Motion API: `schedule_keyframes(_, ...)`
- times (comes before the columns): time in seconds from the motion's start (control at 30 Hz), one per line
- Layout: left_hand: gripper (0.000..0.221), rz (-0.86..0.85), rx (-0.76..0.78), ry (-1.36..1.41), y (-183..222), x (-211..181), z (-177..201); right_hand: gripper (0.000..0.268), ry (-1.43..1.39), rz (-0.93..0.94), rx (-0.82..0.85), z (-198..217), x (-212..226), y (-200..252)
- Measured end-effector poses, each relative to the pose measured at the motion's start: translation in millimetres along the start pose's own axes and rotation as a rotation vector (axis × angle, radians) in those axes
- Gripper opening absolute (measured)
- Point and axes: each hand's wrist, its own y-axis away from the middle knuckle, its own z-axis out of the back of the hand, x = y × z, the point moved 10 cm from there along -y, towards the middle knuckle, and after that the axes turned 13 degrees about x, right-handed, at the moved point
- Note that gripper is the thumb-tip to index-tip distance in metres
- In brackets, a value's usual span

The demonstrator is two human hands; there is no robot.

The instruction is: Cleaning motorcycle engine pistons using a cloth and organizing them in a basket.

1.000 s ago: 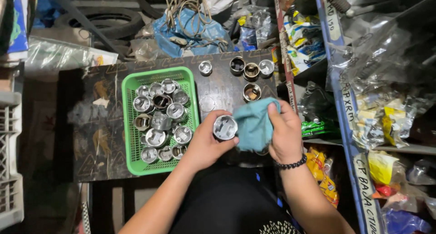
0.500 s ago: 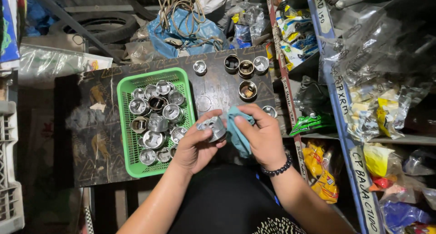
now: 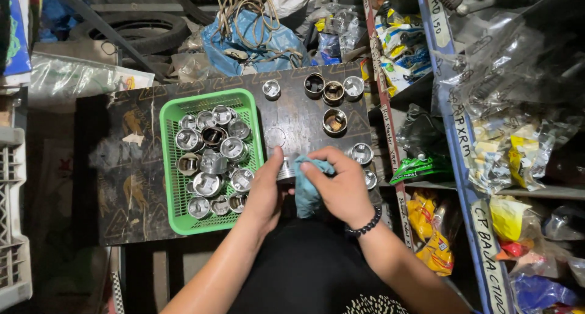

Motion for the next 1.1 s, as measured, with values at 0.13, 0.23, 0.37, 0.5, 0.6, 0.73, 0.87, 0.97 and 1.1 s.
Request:
schedule_keyframes(0.13,0.054,0.009,-0.016,0.066,-13,15,16,0.012,-0.025,-0.052,-0.020,5,0,4)
schedule_keyframes(0.23,0.049,-0.073,0.101,0.150,-18,12,9,0.015,-0.081,-0.086,-0.011,1,-11,6)
schedule_keyframes(0.37,0.053,-0.060,0.333,0.077,-4,-1,-19,0.011,-0.093,-0.029,-0.063,13,-8,0)
schedule_keyframes(0.5,0.044,0.088,0.302,0.111,-15,34,-10,0.011,0.144,0.137,-0.064,15,23,0)
schedule_keyframes(0.6,0.038,0.089,0.107,0.101,-16,25,6,0.012,0.312,0.335,0.026,-4,47,9)
schedule_keyframes(0.73,0.032,0.098,0.045,0.066,-5,18,9,0.011,0.285,0.316,0.013,5,36,2)
schedule_keyframes(0.87,0.027,0.107,0.053,0.113,-9,32,7,0.012,0.312,0.397,-0.005,-10,61,5)
schedule_keyframes(0.97,0.030,0.068,0.108,0.111,-16,29,8,0.018,0.260,0.437,0.084,-18,67,7)
schedule_keyframes(1.1,0.027,0.120,0.033,0.103,-3,32,10,0.019,0.341,0.466,0.023,-19,77,5)
